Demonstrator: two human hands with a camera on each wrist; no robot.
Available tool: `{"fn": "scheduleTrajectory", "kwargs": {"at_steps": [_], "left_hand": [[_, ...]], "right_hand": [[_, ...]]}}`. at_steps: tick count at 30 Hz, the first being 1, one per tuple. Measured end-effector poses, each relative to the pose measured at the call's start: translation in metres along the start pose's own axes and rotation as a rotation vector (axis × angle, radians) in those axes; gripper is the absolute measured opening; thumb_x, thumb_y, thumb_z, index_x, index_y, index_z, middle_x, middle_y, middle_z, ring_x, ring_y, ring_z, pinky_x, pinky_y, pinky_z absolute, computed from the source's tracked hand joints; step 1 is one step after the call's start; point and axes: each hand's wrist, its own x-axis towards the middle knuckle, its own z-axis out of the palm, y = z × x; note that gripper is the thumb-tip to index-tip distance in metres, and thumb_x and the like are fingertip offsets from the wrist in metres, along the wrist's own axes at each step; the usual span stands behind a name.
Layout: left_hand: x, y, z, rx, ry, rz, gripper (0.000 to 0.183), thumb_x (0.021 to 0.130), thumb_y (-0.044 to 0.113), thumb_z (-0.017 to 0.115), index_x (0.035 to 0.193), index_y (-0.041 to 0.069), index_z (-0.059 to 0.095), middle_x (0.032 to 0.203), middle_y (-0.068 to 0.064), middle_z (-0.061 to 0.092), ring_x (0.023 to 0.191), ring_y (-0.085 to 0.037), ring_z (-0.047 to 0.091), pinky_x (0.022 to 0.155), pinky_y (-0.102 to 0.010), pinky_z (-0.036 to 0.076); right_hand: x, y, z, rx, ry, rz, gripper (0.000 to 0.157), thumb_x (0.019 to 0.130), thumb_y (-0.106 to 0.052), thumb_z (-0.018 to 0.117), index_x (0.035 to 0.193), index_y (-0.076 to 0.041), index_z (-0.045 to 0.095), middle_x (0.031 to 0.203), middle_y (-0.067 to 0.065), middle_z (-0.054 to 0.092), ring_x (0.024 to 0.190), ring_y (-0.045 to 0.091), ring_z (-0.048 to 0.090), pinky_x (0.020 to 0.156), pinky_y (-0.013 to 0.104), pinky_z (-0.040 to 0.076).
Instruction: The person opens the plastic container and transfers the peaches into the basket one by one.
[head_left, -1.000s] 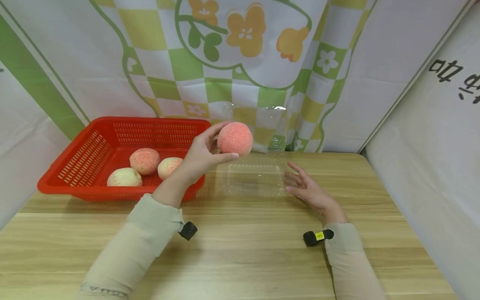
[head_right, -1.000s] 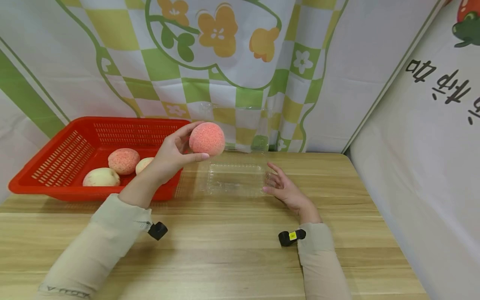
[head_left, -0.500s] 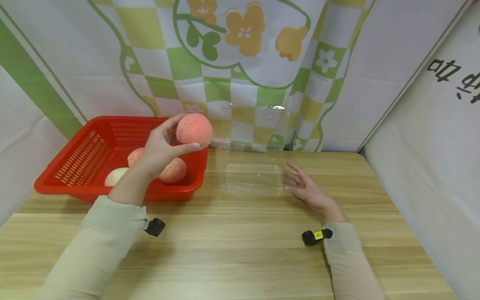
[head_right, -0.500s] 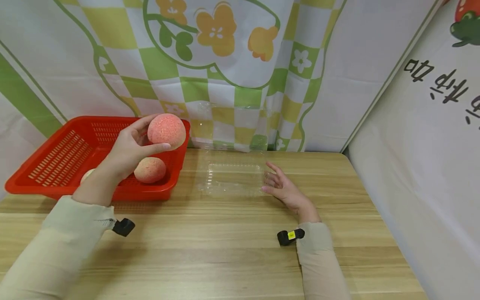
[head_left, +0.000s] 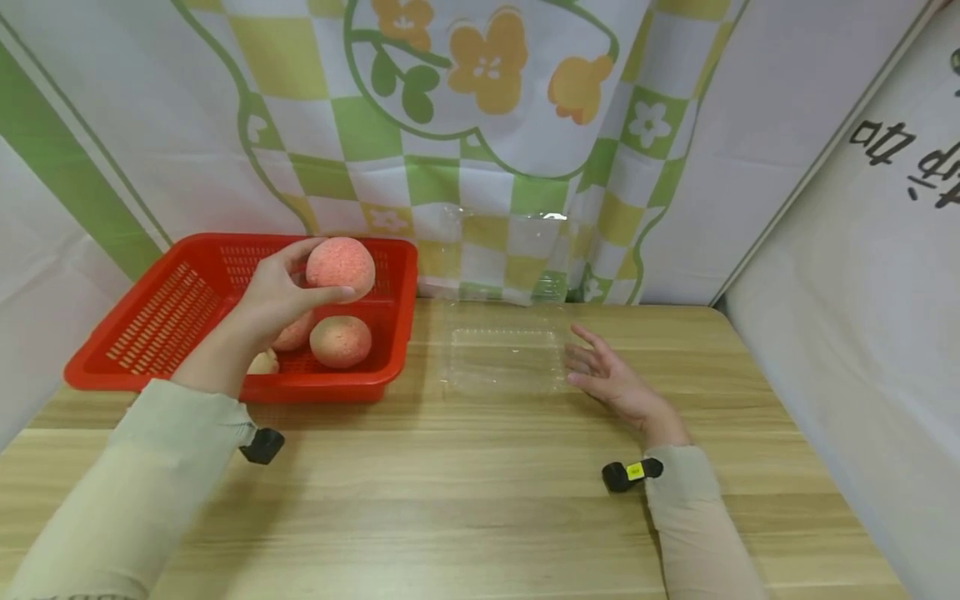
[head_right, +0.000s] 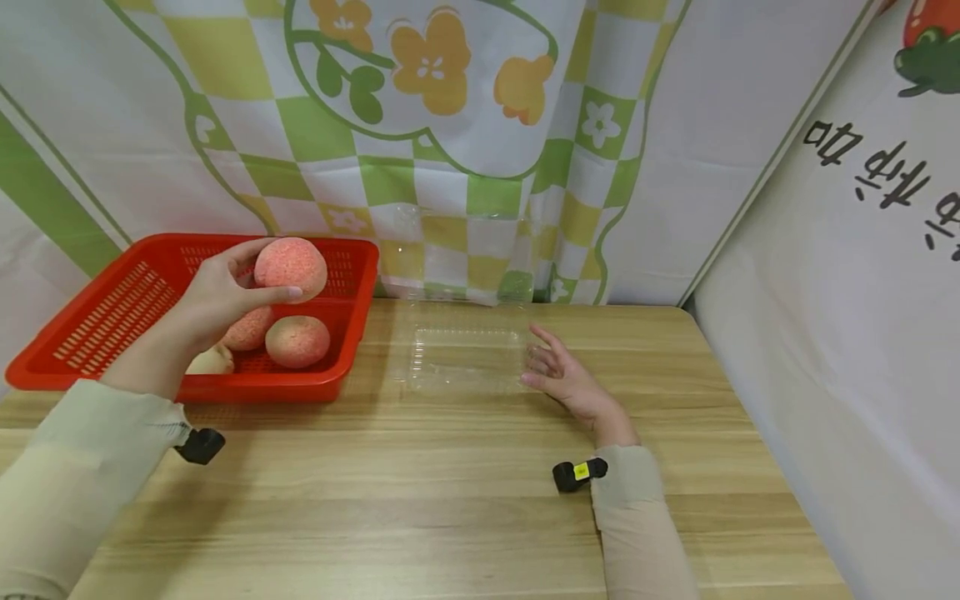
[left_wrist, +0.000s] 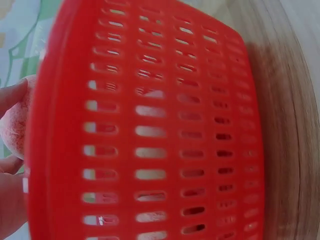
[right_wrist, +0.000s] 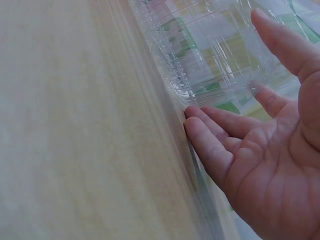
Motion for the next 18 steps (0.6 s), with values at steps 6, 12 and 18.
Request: {"fn": "scheduleTrajectory", "kwargs": {"at_steps": [6, 12, 18], "left_hand": [[0.008, -0.003, -0.001, 0.051, -0.030, 0.002, 0.094, 0.083, 0.042, 0.080, 0.157, 0.017, 0.027, 0.152, -0.011, 0.043, 0.131, -0.030, 0.049, 0.108, -0.049, 0.045], [0.022, -0.007, 0.002, 0.126, -0.080, -0.006, 0.092, 0.084, 0.042, 0.079, 0.156, 0.015, 0.029, 0.146, -0.013, 0.048, 0.120, -0.030, 0.052, 0.105, -0.049, 0.047], [0.034, -0.010, 0.005, 0.202, -0.122, -0.025, 0.092, 0.085, 0.039, 0.077, 0.157, 0.010, 0.027, 0.151, -0.018, 0.043, 0.124, -0.034, 0.050, 0.108, -0.056, 0.043]], "right_hand": [[0.000, 0.000, -0.002, 0.003, 0.000, -0.009, 0.085, 0.099, -0.008, 0.058, 0.161, -0.018, 0.001, 0.164, 0.026, 0.009, 0.150, 0.047, 0.015, 0.120, 0.061, 0.015], [0.000, 0.001, -0.003, 0.004, 0.009, -0.006, 0.084, 0.099, -0.006, 0.057, 0.161, -0.018, 0.002, 0.164, 0.026, 0.010, 0.150, 0.047, 0.016, 0.120, 0.061, 0.015], [0.000, 0.001, -0.001, 0.004, 0.009, -0.001, 0.083, 0.099, -0.006, 0.057, 0.161, -0.019, 0.004, 0.164, 0.026, 0.011, 0.150, 0.047, 0.017, 0.120, 0.060, 0.016]]}}
